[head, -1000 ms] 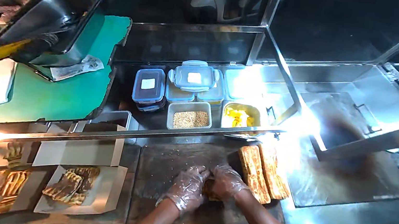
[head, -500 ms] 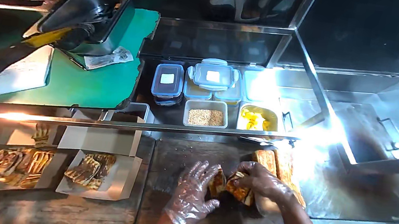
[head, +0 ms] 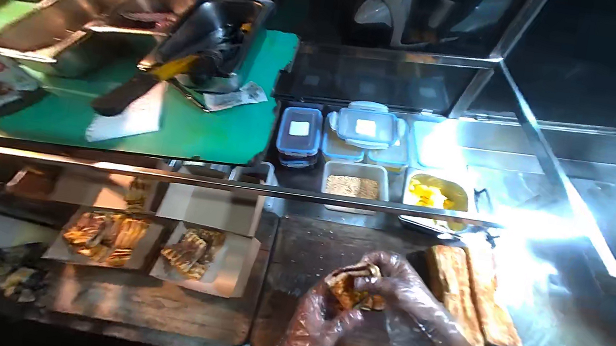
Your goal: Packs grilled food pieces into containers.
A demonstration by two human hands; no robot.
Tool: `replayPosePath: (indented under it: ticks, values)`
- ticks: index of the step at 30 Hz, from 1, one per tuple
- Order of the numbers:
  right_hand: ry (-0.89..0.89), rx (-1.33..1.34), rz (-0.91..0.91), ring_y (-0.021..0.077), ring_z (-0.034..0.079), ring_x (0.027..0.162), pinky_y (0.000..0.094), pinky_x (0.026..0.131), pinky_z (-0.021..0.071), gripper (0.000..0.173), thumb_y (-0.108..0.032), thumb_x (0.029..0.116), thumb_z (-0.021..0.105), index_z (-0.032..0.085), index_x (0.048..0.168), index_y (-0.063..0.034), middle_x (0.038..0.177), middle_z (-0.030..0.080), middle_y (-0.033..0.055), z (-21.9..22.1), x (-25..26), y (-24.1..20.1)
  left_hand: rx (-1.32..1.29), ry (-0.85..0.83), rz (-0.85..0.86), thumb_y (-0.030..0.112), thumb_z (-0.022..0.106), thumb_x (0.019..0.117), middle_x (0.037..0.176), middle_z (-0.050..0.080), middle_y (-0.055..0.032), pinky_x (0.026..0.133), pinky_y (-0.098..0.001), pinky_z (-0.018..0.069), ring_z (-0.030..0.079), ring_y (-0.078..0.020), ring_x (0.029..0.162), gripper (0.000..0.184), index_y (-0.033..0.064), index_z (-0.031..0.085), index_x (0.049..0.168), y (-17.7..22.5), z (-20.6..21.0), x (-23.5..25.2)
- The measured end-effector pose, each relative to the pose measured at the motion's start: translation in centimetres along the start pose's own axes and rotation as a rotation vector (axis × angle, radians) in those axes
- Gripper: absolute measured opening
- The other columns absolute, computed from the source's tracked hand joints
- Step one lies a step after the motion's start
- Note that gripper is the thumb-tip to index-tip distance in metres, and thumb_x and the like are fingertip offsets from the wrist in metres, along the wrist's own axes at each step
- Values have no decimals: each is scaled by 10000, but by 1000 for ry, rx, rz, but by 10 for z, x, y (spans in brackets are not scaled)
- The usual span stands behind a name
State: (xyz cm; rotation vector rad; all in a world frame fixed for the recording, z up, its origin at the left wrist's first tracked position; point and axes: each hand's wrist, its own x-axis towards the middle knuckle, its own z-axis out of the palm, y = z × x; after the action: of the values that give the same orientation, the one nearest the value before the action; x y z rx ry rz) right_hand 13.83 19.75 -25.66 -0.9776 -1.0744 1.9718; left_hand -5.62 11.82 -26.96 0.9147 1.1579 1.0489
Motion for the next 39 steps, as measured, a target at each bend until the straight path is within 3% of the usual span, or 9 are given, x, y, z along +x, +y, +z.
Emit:
replayPosePath:
  ticks: [6,9,11,13,18,23,30,34,39]
  values:
    - [-148,-204,-271,125,661,1035,337,955,559,209,-43,873,760,687,1067,-16,1075,704,61,150,90,51,451,366,175,79,782,854,1166,731,-88,983,-299,584,700,-126,1085,440,-49,631,1247,39,-144,-27]
    - [-124,-671,-353,182,629,1209,400,1075,504,218,-138,938,693,729,1142,-71,1225,700,92,200,136,60,908,454,401,167,799,849,1129,737,-108,999,-347,568,700,-180,1084,330,17,733,1135,45,-219,-11]
    - [-69,-1101,-268,238,583,1306,481,1088,499,368,-149,944,618,688,1302,-199,1375,637,77,211,154,64,1129,349,280,208,724,899,1243,695,-170,1044,-438,530,666,-286,1172,380,51,714,1244,40,-247,4]
    - [-51,-1330,-94,296,505,1395,527,1123,460,511,-181,956,595,569,1462,-254,1506,531,102,217,148,69,1295,39,-7,217,619,969,1465,552,-188,1121,-470,458,564,-333,1328,502,91,568,1452,36,-258,10]
    - [166,-1463,32,276,551,1350,523,1060,498,415,-414,1032,470,658,1365,-253,1436,615,30,234,113,95,1524,-240,22,207,571,964,1354,649,-129,1076,-506,476,603,-334,1264,393,167,667,1343,39,-278,20]
    - [204,-1592,441,430,505,1355,653,1028,454,492,-288,969,530,570,1437,-141,1495,530,171,286,144,87,1629,-463,-39,181,543,946,1354,636,-141,1098,-573,428,555,-370,1304,392,120,655,1317,57,-282,54]
    - [521,-1381,549,329,642,1227,548,1008,525,440,-259,998,482,606,1407,-151,1322,669,131,291,156,105,1562,-632,-9,259,563,944,1454,565,-143,1162,-603,325,472,-376,1388,509,113,558,1432,57,-279,67]
    - [737,-1040,624,237,698,1121,537,958,546,448,-437,934,590,630,1348,-270,1172,744,22,285,164,105,1633,-640,-50,201,541,948,1458,555,-148,1169,-586,322,454,-373,1403,449,81,589,1378,59,-283,71]
    - [564,-1362,730,333,665,1184,586,965,519,394,-340,1022,460,647,1326,-173,1222,716,127,296,160,84,1641,-643,-82,172,547,951,1479,534,-157,1173,-582,326,442,-376,1417,471,70,563,1411,62,-282,71]
